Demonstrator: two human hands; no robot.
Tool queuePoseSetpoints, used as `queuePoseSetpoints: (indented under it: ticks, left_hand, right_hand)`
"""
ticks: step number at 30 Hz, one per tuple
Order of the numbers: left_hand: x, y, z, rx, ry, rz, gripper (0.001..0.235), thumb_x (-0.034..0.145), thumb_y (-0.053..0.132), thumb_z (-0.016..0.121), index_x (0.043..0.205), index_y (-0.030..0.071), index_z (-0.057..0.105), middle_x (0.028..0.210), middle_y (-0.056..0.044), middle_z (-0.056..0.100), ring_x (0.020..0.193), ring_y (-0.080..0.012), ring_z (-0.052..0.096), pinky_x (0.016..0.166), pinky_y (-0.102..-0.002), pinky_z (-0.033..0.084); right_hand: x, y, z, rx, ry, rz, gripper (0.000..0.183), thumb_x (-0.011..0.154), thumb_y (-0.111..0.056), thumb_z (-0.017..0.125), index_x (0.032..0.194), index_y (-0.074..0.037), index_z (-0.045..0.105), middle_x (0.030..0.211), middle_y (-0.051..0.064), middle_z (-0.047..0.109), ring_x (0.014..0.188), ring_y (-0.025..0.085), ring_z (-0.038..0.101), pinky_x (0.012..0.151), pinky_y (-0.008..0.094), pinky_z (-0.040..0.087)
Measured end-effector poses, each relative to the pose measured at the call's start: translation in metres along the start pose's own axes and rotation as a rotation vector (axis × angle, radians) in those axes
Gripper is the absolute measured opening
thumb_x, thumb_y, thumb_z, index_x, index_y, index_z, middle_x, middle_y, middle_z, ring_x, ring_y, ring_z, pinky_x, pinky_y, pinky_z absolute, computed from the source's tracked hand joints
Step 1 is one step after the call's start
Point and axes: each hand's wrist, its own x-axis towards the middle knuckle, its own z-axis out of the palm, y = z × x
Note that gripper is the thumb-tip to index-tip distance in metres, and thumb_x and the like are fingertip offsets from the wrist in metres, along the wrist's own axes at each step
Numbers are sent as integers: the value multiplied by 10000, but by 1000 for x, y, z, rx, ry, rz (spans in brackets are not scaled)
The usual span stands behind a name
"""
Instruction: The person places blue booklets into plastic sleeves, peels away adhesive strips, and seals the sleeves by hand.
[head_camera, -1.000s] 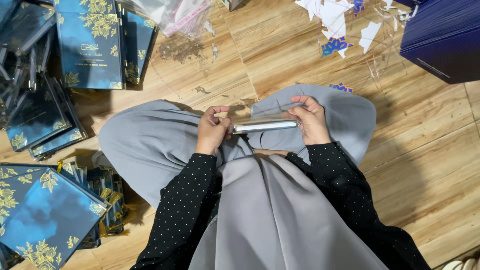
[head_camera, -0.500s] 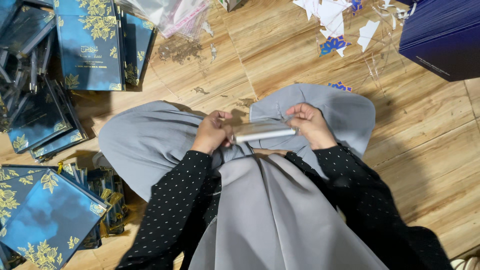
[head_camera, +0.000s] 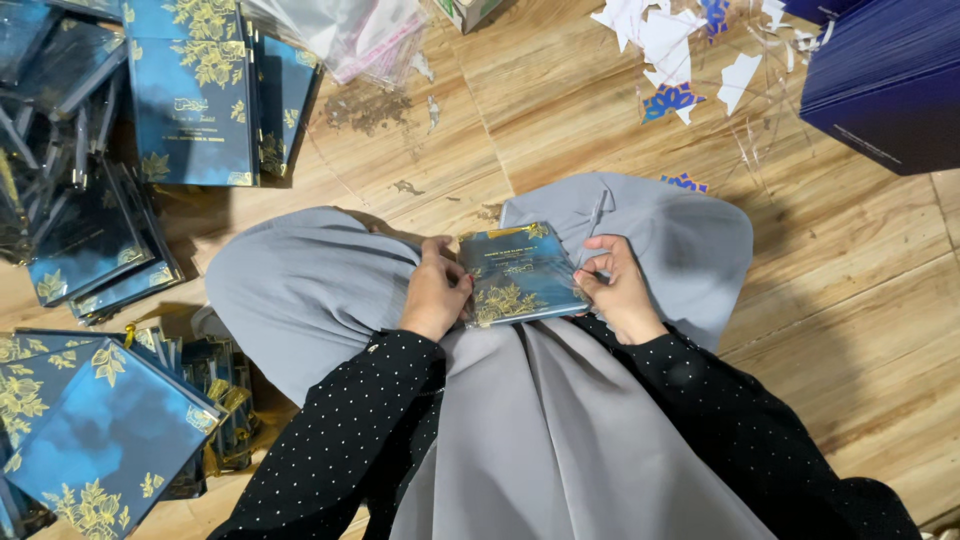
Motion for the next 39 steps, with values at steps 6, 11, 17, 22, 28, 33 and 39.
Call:
queuePoseSetpoints:
  ticks: [6, 11, 17, 22, 28, 33, 39]
  left_hand:
    - [36, -38, 28, -519, 43, -261, 647, 831, 224, 579, 1337, 60, 211, 1066, -169, 584, 715, -272, 631, 463, -343, 572]
    - [67, -49, 38, -632, -147, -491, 662, 707, 547, 610, 1130, 52, 487, 838, -106, 590, 605, -193, 559, 382, -260, 511]
    - [74, -44, 34, -724, -168, -427, 628, 654, 329, 792, 1101, -26, 531, 957, -150, 562, 789, -235, 603, 552, -347, 559]
    - [97, -43, -37, -678, 109, -199, 611, 686, 389, 782, 1131, 35, 558, 1090, -188, 565, 1027, -301, 553, 796, -418, 483]
    - [115, -45, -187, -632, 537, 57, 365, 855, 288, 554, 1117, 35, 582, 1013, -159, 578, 919, -258, 515, 750, -412, 473]
    - [129, -28, -277, -877, 636, -7, 743, 758, 428, 583, 1345, 123, 246, 1314, -86, 491, 1075, -241, 552, 664, -321, 507]
    - [258, -172, -447, 447, 653, 384, 58, 996, 73, 523, 1008, 27, 555, 901, -96, 591, 758, -174, 585, 639, -282, 505]
  right_hand:
    - [-12, -24, 8, 28, 15, 8, 586, 784, 58, 534, 1272, -56, 231, 927, 164, 483, 642, 193, 537, 424, 286, 545]
    - [-9, -16, 8, 32, 5, -21, 602, 793, 62, 532, 1292, -58, 218, 933, 178, 483, 632, 202, 552, 373, 283, 532]
    - [0, -15, 7, 168, -17, -34, 524, 821, -7, 548, 1261, -30, 264, 852, 133, 503, 502, 182, 542, 314, 259, 506]
    - [22, -16, 5, 298, -66, -3, 380, 913, -160, 491, 1230, -39, 319, 877, 136, 534, 570, 228, 612, 395, 264, 528]
    - [48, -14, 22, 184, -200, 51, 323, 895, -155, 510, 1191, -56, 426, 861, 141, 574, 631, 241, 630, 458, 283, 532]
    - [73, 4, 54, -74, -193, -85, 227, 846, -97, 508, 1069, -65, 480, 766, 87, 578, 555, 130, 569, 413, 204, 432]
    - [59, -21, 76, -847, -196, -290, 304, 795, -239, 547, 1091, -191, 493, 800, -35, 636, 710, 208, 599, 688, 366, 451]
